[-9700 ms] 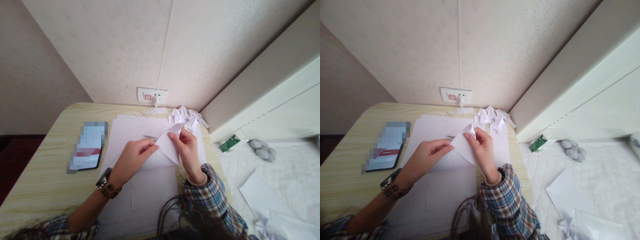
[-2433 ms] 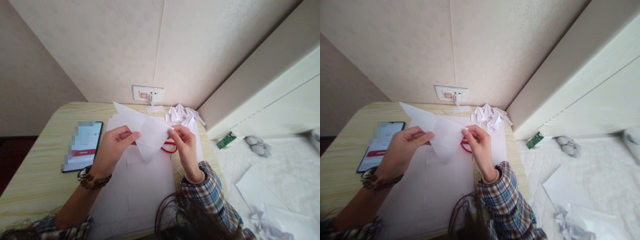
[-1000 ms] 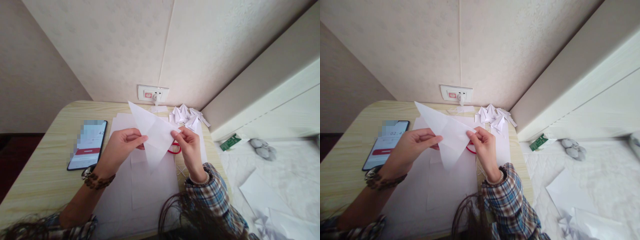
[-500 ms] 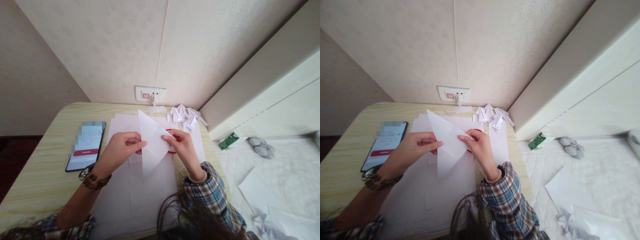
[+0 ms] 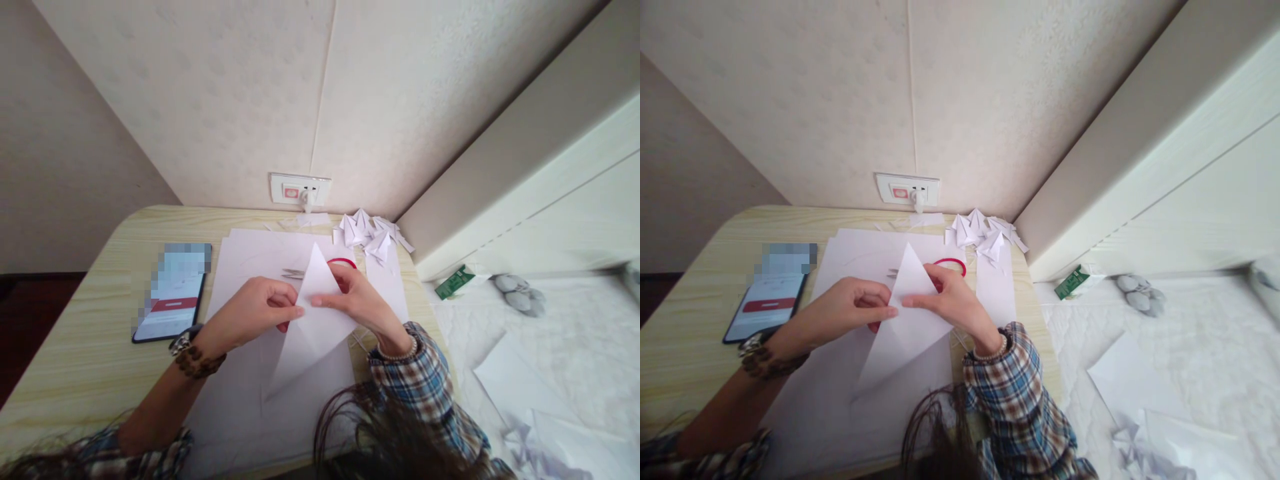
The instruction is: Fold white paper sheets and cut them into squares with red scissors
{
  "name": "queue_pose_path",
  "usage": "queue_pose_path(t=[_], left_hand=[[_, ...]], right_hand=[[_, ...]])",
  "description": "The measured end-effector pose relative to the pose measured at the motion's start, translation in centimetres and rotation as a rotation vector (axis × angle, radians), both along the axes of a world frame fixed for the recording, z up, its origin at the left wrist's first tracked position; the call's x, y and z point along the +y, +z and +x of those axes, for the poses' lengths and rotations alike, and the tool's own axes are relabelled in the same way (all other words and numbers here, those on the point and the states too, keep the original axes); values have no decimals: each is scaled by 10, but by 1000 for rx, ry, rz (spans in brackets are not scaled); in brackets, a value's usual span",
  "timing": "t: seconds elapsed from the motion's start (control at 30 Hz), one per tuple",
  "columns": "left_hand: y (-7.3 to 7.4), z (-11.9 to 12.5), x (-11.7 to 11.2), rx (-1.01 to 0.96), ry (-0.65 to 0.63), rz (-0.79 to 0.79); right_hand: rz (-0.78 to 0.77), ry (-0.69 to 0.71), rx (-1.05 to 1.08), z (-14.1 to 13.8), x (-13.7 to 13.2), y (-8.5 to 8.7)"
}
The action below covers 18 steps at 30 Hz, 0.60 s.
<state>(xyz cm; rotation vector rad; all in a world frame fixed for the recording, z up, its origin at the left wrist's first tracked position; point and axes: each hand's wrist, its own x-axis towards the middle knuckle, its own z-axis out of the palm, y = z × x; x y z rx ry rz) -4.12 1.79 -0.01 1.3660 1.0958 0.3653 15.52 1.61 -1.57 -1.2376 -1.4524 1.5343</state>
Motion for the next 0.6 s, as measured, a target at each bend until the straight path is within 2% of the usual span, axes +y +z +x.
queue_pose_path(t=[0.13,0.37,0.6], left_hand=[[-2,4,-5,-4,-66,-27],[-3,2,-4,-4,-143,-61],[-2,2,-5,-34,-151,-91]], right_hand=[[-83,-5,57,-4,-2,-3],[37,-196,127,-1,1,8],[145,-236,4,0,-1,5]])
